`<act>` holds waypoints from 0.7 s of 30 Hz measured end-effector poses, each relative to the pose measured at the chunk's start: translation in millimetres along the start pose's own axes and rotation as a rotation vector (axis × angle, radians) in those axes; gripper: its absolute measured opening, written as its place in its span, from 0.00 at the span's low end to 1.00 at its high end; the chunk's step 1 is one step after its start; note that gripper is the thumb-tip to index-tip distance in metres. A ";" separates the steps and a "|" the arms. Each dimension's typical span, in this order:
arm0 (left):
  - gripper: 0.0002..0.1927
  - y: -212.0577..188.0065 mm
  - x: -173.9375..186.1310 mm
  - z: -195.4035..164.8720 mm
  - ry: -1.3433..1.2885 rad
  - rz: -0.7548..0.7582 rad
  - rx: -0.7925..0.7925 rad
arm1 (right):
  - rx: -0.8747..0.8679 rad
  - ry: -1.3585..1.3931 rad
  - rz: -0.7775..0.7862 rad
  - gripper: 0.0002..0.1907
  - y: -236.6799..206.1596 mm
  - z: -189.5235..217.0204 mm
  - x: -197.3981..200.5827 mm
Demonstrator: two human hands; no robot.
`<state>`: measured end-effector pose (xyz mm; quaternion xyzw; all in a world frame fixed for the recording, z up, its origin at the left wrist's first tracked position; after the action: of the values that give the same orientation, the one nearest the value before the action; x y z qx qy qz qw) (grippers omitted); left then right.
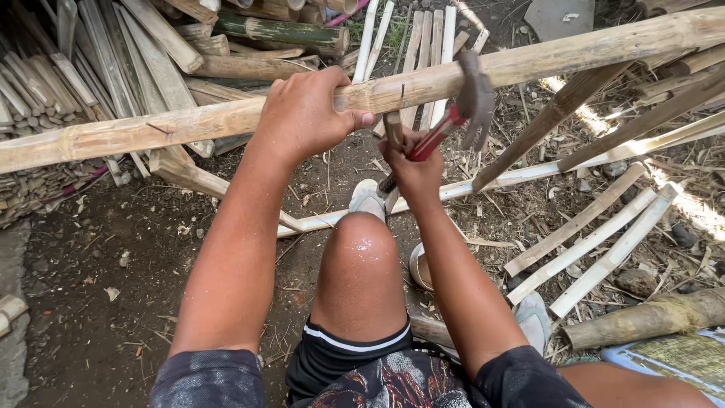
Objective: The person hammers nails into a wooden frame using a hammer. They repeatedly drive nails into the wood, adjust the frame, and continue hammering until the task is complete.
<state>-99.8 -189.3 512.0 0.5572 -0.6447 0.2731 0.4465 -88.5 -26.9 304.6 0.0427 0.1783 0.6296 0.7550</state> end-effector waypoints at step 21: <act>0.35 -40.6 -46.6 -30.9 0.331 -0.336 -0.420 | -0.077 0.257 0.026 0.21 -13.8 -5.7 23.9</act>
<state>-53.2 -150.2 479.1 0.4996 -0.5045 0.1435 0.6894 -74.0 -7.6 290.1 -0.0651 0.2485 0.6461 0.7187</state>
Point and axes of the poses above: each hand's wrist, its own y-axis towards the middle knuckle, its own x-axis out of the back of the hand, z = x × y, the point moved 3 cm from there along y, towards the middle knuckle, and after that the axes turned 6 degrees about -y, right-handed, at the moved point
